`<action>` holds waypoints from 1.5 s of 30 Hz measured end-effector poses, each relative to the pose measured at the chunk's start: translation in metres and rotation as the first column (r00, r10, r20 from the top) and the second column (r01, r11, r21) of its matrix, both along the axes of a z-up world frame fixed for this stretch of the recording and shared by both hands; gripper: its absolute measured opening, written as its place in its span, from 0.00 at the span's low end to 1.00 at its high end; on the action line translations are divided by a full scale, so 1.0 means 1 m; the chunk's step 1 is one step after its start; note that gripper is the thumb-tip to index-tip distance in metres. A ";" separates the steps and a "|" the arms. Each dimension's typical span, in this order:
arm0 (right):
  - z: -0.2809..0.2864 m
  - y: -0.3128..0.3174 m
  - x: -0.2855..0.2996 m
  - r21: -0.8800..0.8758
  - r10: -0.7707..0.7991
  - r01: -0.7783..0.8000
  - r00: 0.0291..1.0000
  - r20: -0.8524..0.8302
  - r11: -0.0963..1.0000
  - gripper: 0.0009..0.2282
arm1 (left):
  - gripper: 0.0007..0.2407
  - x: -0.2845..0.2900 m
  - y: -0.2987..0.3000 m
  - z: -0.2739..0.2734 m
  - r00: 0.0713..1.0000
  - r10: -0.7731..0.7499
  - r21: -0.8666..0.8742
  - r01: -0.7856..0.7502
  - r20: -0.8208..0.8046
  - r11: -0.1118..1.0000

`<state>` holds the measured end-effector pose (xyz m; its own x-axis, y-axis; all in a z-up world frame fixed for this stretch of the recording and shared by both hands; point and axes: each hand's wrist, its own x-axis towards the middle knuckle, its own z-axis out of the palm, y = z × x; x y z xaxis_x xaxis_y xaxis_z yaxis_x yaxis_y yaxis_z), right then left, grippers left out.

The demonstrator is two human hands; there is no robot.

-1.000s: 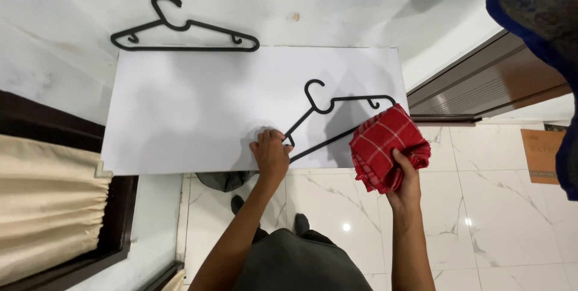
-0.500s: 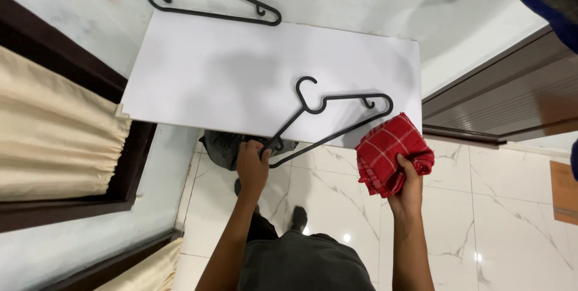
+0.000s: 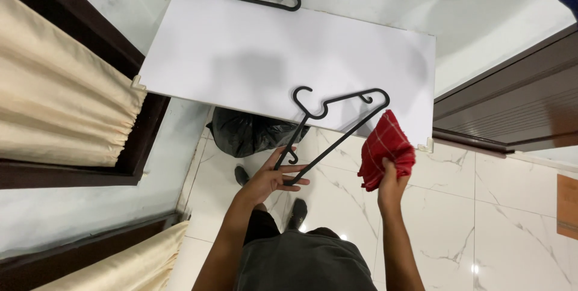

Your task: The person wipes a white surface with a red cloth. They then pick up two black hangers and wipe them individually with the cloth before placing them back on the surface.

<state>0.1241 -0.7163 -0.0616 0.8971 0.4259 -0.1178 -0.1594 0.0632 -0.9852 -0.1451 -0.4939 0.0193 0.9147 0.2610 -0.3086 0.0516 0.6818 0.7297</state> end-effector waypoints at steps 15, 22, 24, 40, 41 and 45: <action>0.076 0.031 -0.084 -0.540 0.584 -0.229 0.393 0.710 0.810 0.26 | 0.16 0.018 -0.050 0.037 0.922 0.354 0.312 -0.294 -0.155 0.903; 0.114 0.042 -0.068 -0.450 0.439 -0.080 0.416 0.796 0.890 0.25 | 0.14 0.020 -0.054 0.053 0.949 0.314 0.291 -0.293 -0.027 0.911; 0.128 0.042 -0.104 -0.435 0.488 -0.231 0.291 0.823 0.870 0.25 | 0.15 0.023 -0.054 0.034 0.924 0.381 0.391 -0.360 0.028 0.847; 0.169 0.054 -0.141 -0.406 0.563 -0.454 0.291 0.774 0.793 0.38 | 0.38 0.046 -0.051 0.053 0.814 0.549 0.504 -0.561 0.190 0.657; 0.167 0.050 -0.140 -0.429 0.594 -0.480 0.268 0.759 0.765 0.38 | 0.38 0.045 -0.050 0.050 0.806 0.564 0.466 -0.575 0.180 0.672; 0.163 0.054 -0.129 -0.448 0.615 -0.494 0.251 0.748 0.745 0.38 | 0.37 0.046 -0.056 0.047 0.833 0.535 0.411 -0.541 0.140 0.734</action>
<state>-0.0047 -0.6625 0.1010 0.1127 0.8995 0.4222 0.7490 0.2023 -0.6310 -0.0995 -0.5504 0.0663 0.5846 0.8102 -0.0427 -0.2404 0.2232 0.9447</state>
